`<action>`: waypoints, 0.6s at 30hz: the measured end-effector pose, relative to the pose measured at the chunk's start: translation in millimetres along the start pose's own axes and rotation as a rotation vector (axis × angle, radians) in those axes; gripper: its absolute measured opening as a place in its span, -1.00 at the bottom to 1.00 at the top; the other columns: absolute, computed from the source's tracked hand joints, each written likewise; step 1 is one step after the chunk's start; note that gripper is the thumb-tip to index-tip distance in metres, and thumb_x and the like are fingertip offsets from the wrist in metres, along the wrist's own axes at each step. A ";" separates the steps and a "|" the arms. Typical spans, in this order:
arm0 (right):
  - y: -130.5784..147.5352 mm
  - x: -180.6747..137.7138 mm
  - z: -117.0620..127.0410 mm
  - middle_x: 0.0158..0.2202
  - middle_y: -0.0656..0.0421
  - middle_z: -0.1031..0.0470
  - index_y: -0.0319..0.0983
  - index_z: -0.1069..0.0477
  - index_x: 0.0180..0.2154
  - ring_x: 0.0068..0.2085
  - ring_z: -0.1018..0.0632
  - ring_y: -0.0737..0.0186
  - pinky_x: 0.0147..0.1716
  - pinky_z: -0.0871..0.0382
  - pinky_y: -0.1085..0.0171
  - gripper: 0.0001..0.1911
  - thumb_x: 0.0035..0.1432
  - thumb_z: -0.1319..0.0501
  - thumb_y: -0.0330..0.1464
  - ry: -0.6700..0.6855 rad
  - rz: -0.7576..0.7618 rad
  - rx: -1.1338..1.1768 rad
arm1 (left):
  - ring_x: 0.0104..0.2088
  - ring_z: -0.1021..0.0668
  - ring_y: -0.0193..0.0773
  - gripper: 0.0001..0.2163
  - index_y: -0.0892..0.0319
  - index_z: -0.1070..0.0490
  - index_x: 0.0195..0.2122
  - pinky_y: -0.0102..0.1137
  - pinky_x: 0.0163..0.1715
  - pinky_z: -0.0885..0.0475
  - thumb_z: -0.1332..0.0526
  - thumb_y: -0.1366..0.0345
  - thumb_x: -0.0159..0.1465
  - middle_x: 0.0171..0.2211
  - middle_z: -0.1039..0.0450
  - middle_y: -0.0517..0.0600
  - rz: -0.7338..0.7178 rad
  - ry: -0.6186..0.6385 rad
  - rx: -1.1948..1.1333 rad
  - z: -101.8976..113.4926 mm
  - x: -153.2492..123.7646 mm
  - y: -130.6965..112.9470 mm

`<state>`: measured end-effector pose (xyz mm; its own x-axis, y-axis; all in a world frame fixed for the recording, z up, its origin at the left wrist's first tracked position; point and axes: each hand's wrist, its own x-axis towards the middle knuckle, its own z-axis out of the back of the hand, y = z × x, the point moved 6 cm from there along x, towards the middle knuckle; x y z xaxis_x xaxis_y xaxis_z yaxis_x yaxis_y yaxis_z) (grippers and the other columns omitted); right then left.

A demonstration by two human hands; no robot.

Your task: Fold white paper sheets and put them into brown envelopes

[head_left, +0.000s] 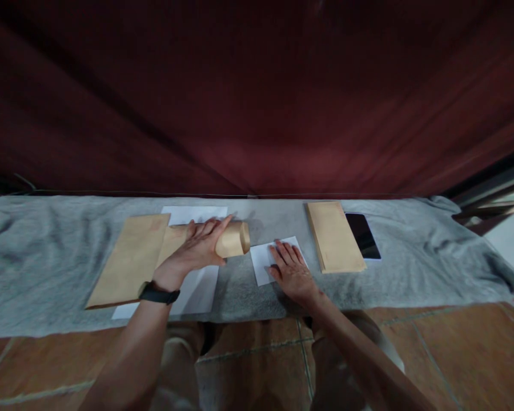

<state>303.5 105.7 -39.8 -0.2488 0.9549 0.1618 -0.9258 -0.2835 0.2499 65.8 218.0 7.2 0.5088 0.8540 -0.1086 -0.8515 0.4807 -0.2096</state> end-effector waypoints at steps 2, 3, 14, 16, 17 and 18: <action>0.6 0.0 1.0 0.44 0.00 -0.13 -0.22 -0.19 0.38 0.42 -0.18 -0.05 0.39 -0.02 -0.10 -0.43 0.43 -0.09 -0.20 0.006 -0.009 0.004 | 0.41 -0.15 0.19 0.13 -0.04 0.31 0.49 0.29 0.34 0.20 -0.45 0.21 0.04 0.40 -0.11 0.24 0.000 -0.017 0.011 2.5 -0.9 1.0; 1.0 0.1 1.7 0.44 0.01 -0.13 -0.22 -0.19 0.38 0.42 -0.18 -0.05 0.39 -0.02 -0.10 -0.43 0.42 -0.09 -0.21 0.010 -0.015 0.005 | 0.42 -0.15 0.20 0.13 -0.04 0.30 0.49 0.29 0.34 0.20 -0.44 0.21 0.04 0.41 -0.11 0.24 0.002 -0.018 0.013 3.1 -0.9 1.1; -0.2 1.3 0.5 0.44 0.00 -0.12 -0.23 -0.20 0.37 0.44 -0.14 -0.04 0.40 -0.02 -0.11 -0.44 0.42 -0.09 -0.22 0.045 -0.040 -0.005 | 0.45 -0.04 0.23 0.13 0.01 0.25 0.50 0.30 0.33 0.18 -0.44 0.09 0.02 0.46 0.03 0.26 0.020 0.029 0.000 -4.4 0.0 10.9; -2.4 1.2 -0.2 0.44 -0.01 -0.12 -0.23 -0.18 0.38 0.44 -0.13 -0.04 0.40 -0.03 -0.10 -0.42 0.41 -0.09 -0.22 0.050 -0.042 0.003 | 0.46 -0.02 0.24 0.14 0.00 0.25 0.50 0.30 0.34 0.17 -0.46 0.06 0.01 0.48 0.08 0.26 0.025 0.018 -0.003 -0.6 -1.6 11.3; -3.9 1.5 0.2 0.44 -0.01 -0.12 -0.23 -0.18 0.38 0.45 -0.12 -0.04 0.40 -0.03 -0.10 -0.42 0.41 -0.09 -0.22 0.051 -0.045 0.006 | 0.46 -0.01 0.24 0.13 0.00 0.24 0.50 0.29 0.34 0.16 -0.46 0.05 0.02 0.48 0.10 0.26 0.020 0.008 -0.007 2.4 -2.2 8.7; -5.8 1.9 1.2 0.44 -0.01 -0.12 -0.24 -0.17 0.38 0.45 -0.12 -0.04 0.40 -0.03 -0.10 -0.41 0.41 -0.08 -0.22 0.050 -0.050 0.009 | 0.46 0.00 0.23 0.12 0.00 0.23 0.50 0.27 0.35 0.15 -0.46 0.04 0.03 0.48 0.10 0.25 0.004 -0.012 -0.014 5.9 -2.8 3.5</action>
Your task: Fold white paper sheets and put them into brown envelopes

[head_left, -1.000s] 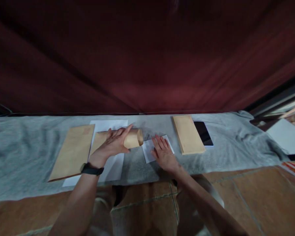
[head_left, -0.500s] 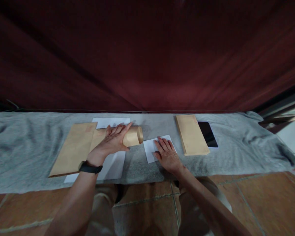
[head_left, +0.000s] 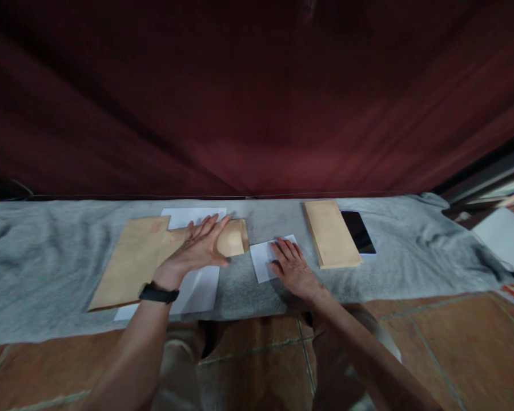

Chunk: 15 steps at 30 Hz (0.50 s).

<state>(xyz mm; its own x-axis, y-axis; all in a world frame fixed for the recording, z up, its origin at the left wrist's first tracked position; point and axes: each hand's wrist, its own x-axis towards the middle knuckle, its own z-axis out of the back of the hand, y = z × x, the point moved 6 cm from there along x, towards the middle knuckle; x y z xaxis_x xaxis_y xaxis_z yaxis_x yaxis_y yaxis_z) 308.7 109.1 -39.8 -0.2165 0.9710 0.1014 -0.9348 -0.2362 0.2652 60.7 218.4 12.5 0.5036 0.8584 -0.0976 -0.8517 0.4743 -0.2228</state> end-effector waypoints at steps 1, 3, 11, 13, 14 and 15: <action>-2.5 0.8 1.5 0.44 -0.01 -0.12 -0.25 -0.17 0.38 0.45 -0.12 -0.05 0.39 -0.04 -0.10 -0.41 0.41 -0.08 -0.22 -0.004 -0.009 0.003 | 0.46 0.00 0.21 0.10 0.00 0.21 0.49 0.23 0.36 0.12 -0.46 0.05 0.04 0.49 0.10 0.23 -0.031 -0.030 -0.011 3.2 -0.8 -8.6; -9.4 2.8 5.8 0.44 -0.04 -0.12 -0.30 -0.16 0.38 0.44 -0.12 -0.08 0.38 -0.07 -0.09 -0.40 0.40 -0.08 -0.25 -0.022 -0.042 0.010 | 0.46 -0.03 0.14 0.02 0.00 0.13 0.48 0.14 0.39 0.04 -0.45 0.08 0.09 0.48 0.06 0.18 -0.143 -0.097 -0.045 5.6 -4.2 -36.0; -39.9 2.2 17.7 0.36 -0.17 -0.24 -0.44 -0.14 0.37 0.37 -0.28 -0.08 0.28 -0.26 -0.02 -0.38 0.35 -0.05 -0.36 -0.097 -0.232 0.037 | 0.33 -0.34 0.11 -0.37 0.13 -0.25 0.34 -0.05 0.28 -0.31 -0.34 0.18 0.26 0.38 -0.21 0.22 -0.245 -0.106 -0.081 -60.4 -42.1 -141.6; -42.1 0.5 20.1 0.33 -0.17 -0.30 -0.43 -0.17 0.36 0.32 -0.34 -0.10 0.27 -0.27 -0.03 -0.39 0.35 -0.06 -0.36 -0.091 -0.250 0.026 | 0.34 -0.32 0.15 -0.40 0.17 -0.28 0.31 -0.04 0.27 -0.33 -0.33 0.14 0.27 0.39 -0.17 0.27 -0.206 -0.123 -0.063 -70.3 -47.6 -143.0; -42.8 -0.1 21.8 0.32 -0.17 -0.32 -0.43 -0.18 0.35 0.30 -0.37 -0.10 0.26 -0.28 -0.03 -0.40 0.35 -0.05 -0.36 -0.085 -0.258 0.021 | 0.34 -0.32 0.18 -0.40 0.18 -0.29 0.31 -0.03 0.25 -0.34 -0.32 0.12 0.27 0.40 -0.15 0.28 -0.177 -0.140 -0.054 -72.2 -48.7 -140.2; -43.6 -0.5 23.7 0.30 -0.18 -0.34 -0.43 -0.19 0.35 0.28 -0.39 -0.11 0.25 -0.29 -0.01 -0.41 0.35 -0.05 -0.36 -0.077 -0.269 0.017 | 0.33 -0.33 0.19 -0.41 0.17 -0.29 0.31 -0.01 0.24 -0.36 -0.31 0.11 0.28 0.40 -0.14 0.29 -0.142 -0.159 -0.044 -72.6 -48.8 -136.0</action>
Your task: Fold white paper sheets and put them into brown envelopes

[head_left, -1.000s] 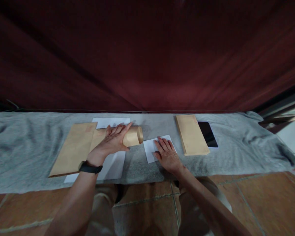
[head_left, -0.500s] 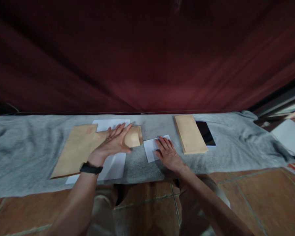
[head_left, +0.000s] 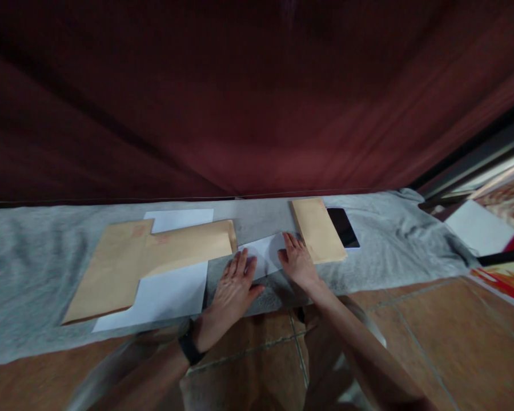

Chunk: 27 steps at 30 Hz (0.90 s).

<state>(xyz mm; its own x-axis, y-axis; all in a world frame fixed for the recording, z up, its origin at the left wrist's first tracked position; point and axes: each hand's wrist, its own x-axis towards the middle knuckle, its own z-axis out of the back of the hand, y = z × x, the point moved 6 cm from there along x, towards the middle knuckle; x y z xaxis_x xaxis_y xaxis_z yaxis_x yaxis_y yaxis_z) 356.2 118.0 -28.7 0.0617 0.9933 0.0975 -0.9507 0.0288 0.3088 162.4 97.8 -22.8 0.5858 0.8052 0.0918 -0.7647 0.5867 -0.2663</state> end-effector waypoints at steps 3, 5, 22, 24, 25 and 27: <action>-3.4 1.0 6.6 0.21 -0.19 -0.42 -0.43 -0.22 0.33 0.19 -0.46 -0.11 0.18 -0.35 0.03 -0.43 0.36 -0.05 -0.34 0.017 -0.065 -0.010 | 0.29 -0.40 0.18 -0.45 0.11 -0.29 0.31 0.00 0.20 -0.40 -0.27 0.14 0.31 0.39 -0.19 0.24 0.059 -0.038 0.025 2.1 1.9 10.4; -4.8 1.7 10.6 0.13 -0.18 -0.47 -0.40 -0.25 0.31 0.13 -0.51 -0.09 0.12 -0.39 0.07 -0.45 0.37 -0.05 -0.33 0.022 -0.114 -0.017 | 0.29 -0.40 0.15 -0.50 0.10 -0.32 0.28 -0.02 0.23 -0.38 -0.25 0.19 0.32 0.36 -0.25 0.21 0.037 -0.043 0.024 2.1 4.7 10.9; -5.4 -0.9 22.4 -0.01 -0.05 -0.51 -0.28 -0.41 0.04 -0.02 -0.59 0.05 -0.06 -0.36 0.23 -0.69 0.39 -0.08 -0.27 0.181 -0.307 0.033 | 0.36 -0.31 0.05 -0.61 0.20 -0.32 0.24 -0.05 0.28 -0.36 -0.12 0.31 0.39 0.36 -0.22 0.24 -0.033 -0.085 -0.045 -15.6 5.7 12.5; -6.1 -1.2 22.7 -0.01 -0.04 -0.50 -0.27 -0.42 0.03 -0.02 -0.58 0.04 -0.05 -0.36 0.23 -0.71 0.38 -0.09 -0.28 0.158 -0.286 0.052 | 0.35 -0.32 0.06 -0.61 0.21 -0.31 0.24 -0.05 0.27 -0.37 -0.12 0.31 0.39 0.36 -0.22 0.25 -0.030 -0.083 -0.031 -16.0 5.7 12.4; -6.0 -1.7 22.6 0.00 -0.04 -0.50 -0.26 -0.42 0.03 -0.01 -0.58 0.05 -0.04 -0.36 0.23 -0.71 0.38 -0.10 -0.29 0.146 -0.274 0.060 | 0.35 -0.32 0.06 -0.61 0.21 -0.31 0.24 -0.05 0.26 -0.38 -0.12 0.31 0.39 0.36 -0.22 0.25 -0.031 -0.081 -0.021 -16.1 5.8 12.1; -5.7 -3.4 22.2 0.01 -0.04 -0.49 -0.27 -0.40 0.05 -0.01 -0.58 0.04 -0.03 -0.35 0.23 -0.70 0.37 -0.11 -0.29 0.126 -0.257 0.070 | 0.34 -0.34 0.06 -0.61 0.20 -0.30 0.24 -0.05 0.24 -0.40 -0.12 0.31 0.39 0.35 -0.23 0.25 -0.036 -0.076 0.001 -16.0 6.0 11.2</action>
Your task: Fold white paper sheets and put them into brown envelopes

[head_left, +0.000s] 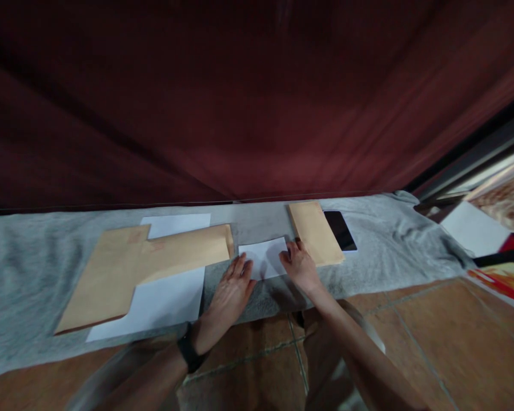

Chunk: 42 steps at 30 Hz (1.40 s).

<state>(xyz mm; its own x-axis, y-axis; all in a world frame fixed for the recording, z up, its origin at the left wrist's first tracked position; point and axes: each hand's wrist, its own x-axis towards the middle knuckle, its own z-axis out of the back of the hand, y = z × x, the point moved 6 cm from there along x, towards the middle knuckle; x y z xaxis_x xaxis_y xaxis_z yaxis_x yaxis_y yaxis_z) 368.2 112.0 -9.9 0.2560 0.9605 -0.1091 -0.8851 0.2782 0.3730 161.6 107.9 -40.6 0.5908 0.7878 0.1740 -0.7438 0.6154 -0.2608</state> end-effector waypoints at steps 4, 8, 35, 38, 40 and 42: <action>-2.1 -2.7 -2.3 0.00 -0.05 -0.51 -0.27 -0.34 0.12 -0.04 -0.59 0.03 -0.06 -0.37 0.21 -0.65 0.35 -0.12 -0.29 -0.013 -0.006 0.035 | 0.33 -0.34 0.08 -0.62 0.22 -0.32 0.22 -0.04 0.23 -0.41 -0.11 0.30 0.40 0.34 -0.25 0.27 0.008 0.008 0.008 0.8 0.2 -2.3; -6.7 -0.6 -4.1 -0.03 -0.02 -0.56 -0.26 -0.31 0.12 -0.01 -0.59 0.05 -0.04 -0.37 0.23 -0.63 0.32 -0.14 -0.31 -0.025 -0.009 0.125 | 0.34 -0.34 0.07 -0.62 0.20 -0.32 0.22 -0.04 0.24 -0.39 -0.10 0.31 0.39 0.34 -0.25 0.24 0.034 0.020 -0.025 2.3 0.3 -4.7; -3.8 3.7 4.0 -0.35 0.17 -0.64 -0.19 -0.55 -0.23 -0.38 -0.57 0.20 -0.36 -0.42 0.27 -0.55 -0.15 -0.50 -0.11 0.317 -0.143 1.327 | -0.27 -0.54 -0.22 -0.70 0.17 -0.49 -0.11 -0.36 -0.24 -0.45 -0.24 0.09 0.25 -0.27 -0.56 -0.01 0.551 -0.224 -1.315 36.3 22.6 15.7; -2.9 -0.6 -0.8 -0.35 0.14 -0.66 -0.22 -0.58 -0.26 -0.34 -0.61 0.15 -0.29 -0.46 0.23 -0.52 -0.19 -0.53 -0.08 0.381 -0.149 1.330 | -0.36 -0.47 -0.28 -0.73 0.17 -0.46 -0.28 -0.44 -0.36 -0.36 -0.24 0.05 0.24 -0.39 -0.47 -0.07 0.550 -0.234 -1.270 47.7 24.4 16.8; -3.2 -1.4 -3.2 -0.36 0.14 -0.67 -0.23 -0.59 -0.28 -0.34 -0.61 0.15 -0.28 -0.45 0.23 -0.51 -0.22 -0.54 -0.07 0.383 -0.149 1.326 | -0.39 -0.43 -0.29 -0.71 0.17 -0.45 -0.32 -0.45 -0.40 -0.33 -0.22 0.02 0.27 -0.44 -0.41 -0.09 0.567 -0.277 -1.224 52.6 25.0 20.8; -2.3 -2.5 -5.4 -0.35 0.13 -0.68 -0.23 -0.60 -0.27 -0.35 -0.62 0.15 -0.29 -0.45 0.25 -0.50 -0.23 -0.55 -0.08 0.408 -0.150 1.315 | -0.40 -0.41 -0.30 -0.70 0.16 -0.43 -0.36 -0.45 -0.41 -0.31 -0.19 0.01 0.30 -0.47 -0.36 -0.10 0.568 -0.317 -1.163 55.6 25.7 24.2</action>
<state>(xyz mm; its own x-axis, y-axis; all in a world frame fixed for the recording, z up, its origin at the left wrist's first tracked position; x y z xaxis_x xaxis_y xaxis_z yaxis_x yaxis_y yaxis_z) 367.5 108.9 -15.4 -0.0171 0.9168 -0.3989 0.2117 0.3933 0.8947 141.4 144.4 10.4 0.0736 0.9956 -0.0575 -0.0694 -0.0524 -0.9962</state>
